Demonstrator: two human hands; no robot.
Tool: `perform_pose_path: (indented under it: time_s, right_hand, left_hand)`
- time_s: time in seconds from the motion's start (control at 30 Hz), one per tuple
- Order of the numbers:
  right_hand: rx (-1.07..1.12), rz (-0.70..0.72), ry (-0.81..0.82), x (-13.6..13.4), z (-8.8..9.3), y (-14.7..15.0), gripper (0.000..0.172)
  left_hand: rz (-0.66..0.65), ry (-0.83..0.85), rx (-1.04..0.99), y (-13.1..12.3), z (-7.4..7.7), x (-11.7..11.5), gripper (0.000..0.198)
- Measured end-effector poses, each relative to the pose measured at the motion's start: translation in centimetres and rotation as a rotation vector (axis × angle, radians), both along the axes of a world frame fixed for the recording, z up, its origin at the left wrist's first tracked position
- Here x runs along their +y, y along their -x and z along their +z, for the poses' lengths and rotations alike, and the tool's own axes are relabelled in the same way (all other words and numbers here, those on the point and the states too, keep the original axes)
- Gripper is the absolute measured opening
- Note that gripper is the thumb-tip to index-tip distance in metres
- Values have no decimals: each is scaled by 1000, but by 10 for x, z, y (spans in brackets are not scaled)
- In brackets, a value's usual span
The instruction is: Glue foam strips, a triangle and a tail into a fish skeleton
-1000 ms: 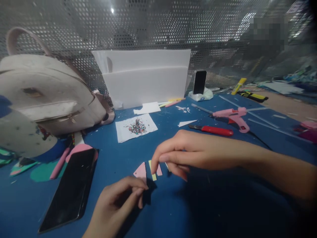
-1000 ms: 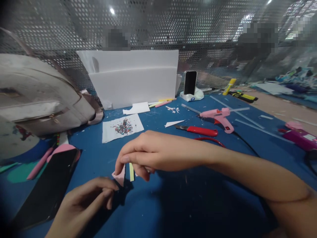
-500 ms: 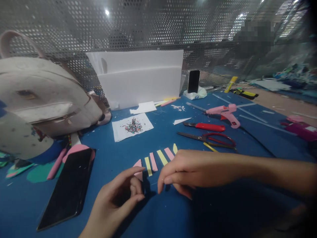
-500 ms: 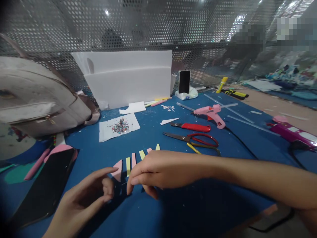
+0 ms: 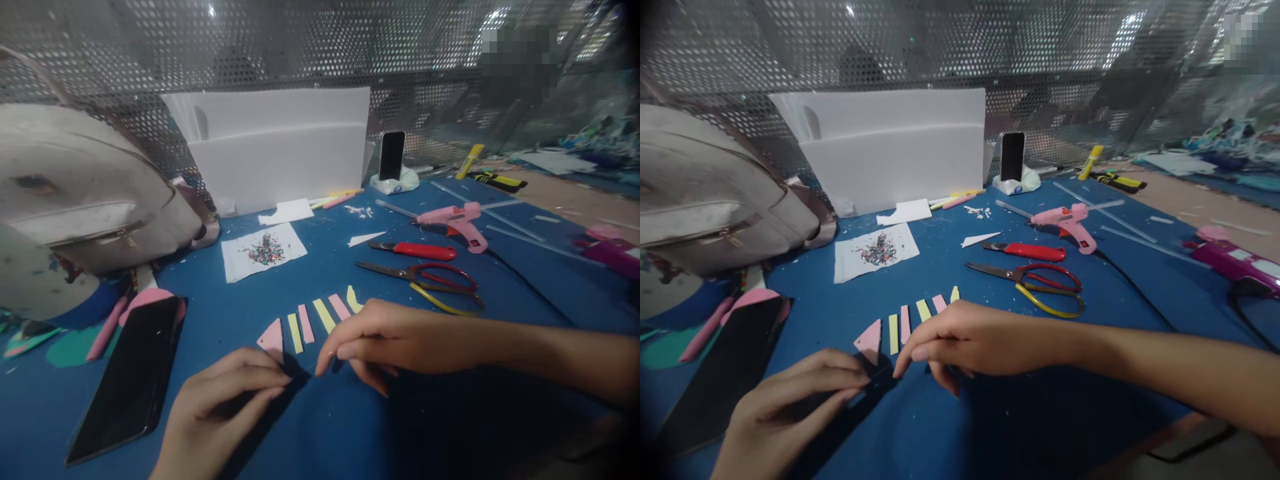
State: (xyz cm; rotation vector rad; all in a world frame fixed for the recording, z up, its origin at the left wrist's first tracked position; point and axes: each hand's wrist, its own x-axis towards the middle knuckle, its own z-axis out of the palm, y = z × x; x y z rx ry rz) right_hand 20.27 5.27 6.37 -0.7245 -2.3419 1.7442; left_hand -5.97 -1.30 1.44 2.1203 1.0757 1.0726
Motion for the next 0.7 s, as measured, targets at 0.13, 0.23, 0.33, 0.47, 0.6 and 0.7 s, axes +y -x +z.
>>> perform_pose_path:
  time_s: [0.13, 0.23, 0.33, 0.47, 0.6, 0.7]
  right_hand:
    - [109, -177, 190, 4, -14, -10, 32]
    - [205, -298, 251, 6, -26, -17, 25]
    - [293, -359, 314, 5, -35, -21, 18]
    - [379, -362, 325, 3, -43, -26, 9]
    - [292, -448, -6, 5, -46, -32, 8]
    - [227, -423, -318, 10, -47, -38, 6]
  left_hand:
    - [11, -24, 26, -1, -1, -1, 15]
    - [-12, -46, 68, -1, -1, 0, 11]
    - [-58, -79, 124, 3, -4, 0, 13]
    - [-91, -110, 174, 12, -8, 0, 17]
    - [-75, -122, 191, 18, -9, 4, 20]
    - [-1, -123, 186, 20, -8, 8, 19]
